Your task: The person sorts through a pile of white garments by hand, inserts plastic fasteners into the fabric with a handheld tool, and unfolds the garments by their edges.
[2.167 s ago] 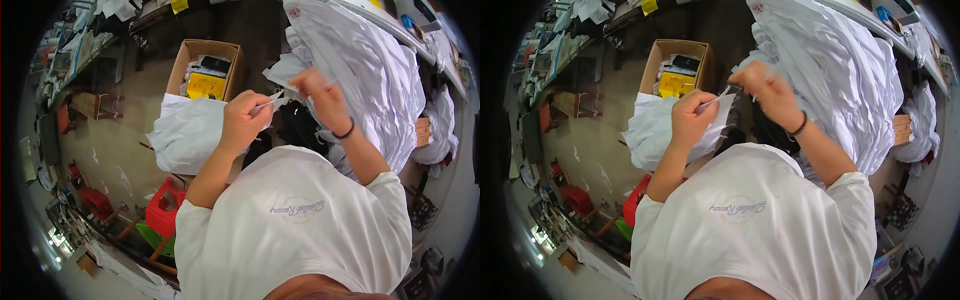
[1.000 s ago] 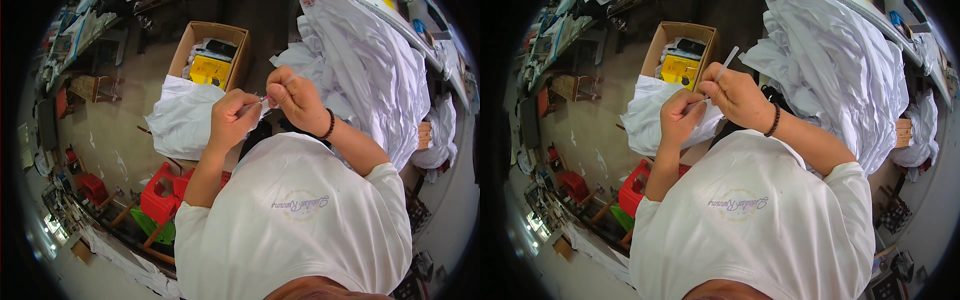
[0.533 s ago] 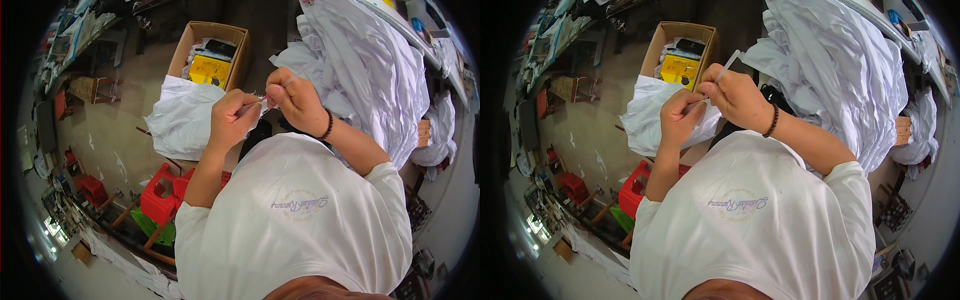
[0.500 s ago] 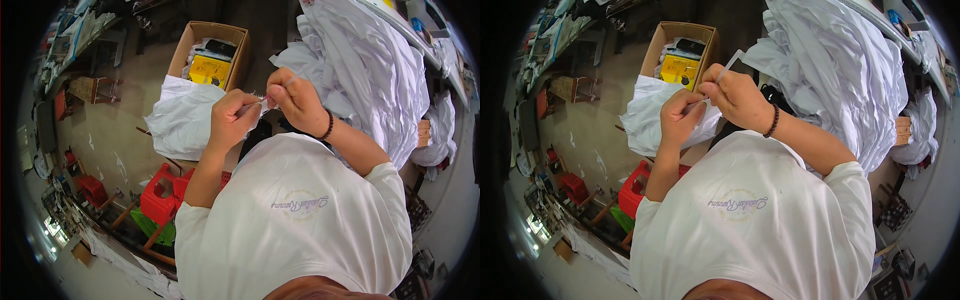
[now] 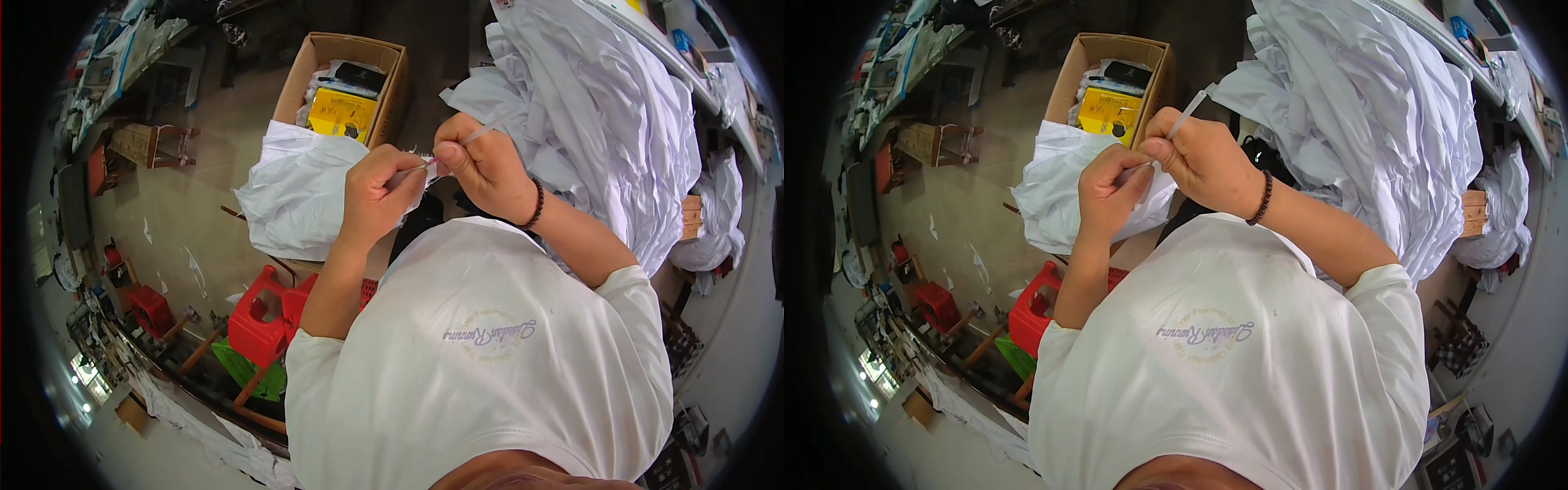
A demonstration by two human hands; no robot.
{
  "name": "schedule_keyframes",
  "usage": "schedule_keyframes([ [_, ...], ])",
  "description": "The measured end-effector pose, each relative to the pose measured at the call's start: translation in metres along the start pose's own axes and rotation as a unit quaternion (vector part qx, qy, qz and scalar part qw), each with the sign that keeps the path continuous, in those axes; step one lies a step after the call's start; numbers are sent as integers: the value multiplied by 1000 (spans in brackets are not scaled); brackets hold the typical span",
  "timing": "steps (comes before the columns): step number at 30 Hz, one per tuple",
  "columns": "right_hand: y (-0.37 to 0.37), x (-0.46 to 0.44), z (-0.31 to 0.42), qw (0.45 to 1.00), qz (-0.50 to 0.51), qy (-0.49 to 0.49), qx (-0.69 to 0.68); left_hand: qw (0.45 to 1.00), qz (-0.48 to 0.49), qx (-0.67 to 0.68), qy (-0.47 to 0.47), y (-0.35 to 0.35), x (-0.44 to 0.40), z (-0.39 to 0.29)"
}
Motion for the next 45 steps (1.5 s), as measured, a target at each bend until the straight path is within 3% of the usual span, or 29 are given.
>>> schedule_keyframes([
  [5,2,0,-3,999,-26,-21,-31,1000,10,-15,3,0,-1,-1],
  [14,3,0,0,998,20,-38,-38,1000,7,-24,-10,0,-5,-1],
  [19,7,-2,1,1000,-11,-3,27,999,11,-32,-20,-1,-6,-2],
  [45,4,0,0,1000,-12,3,4,1000,6,-25,-12,0,-6,-1],
])
Point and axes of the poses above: each hand's wrist, its own x-axis away from the middle knuckle, its own y-axis out of the back of the hand, z = x × y, the point moved 5 cm from there along -x, towards the middle knuckle, and after that the axes turned 2 degrees about -y, right-handed, at the moved point
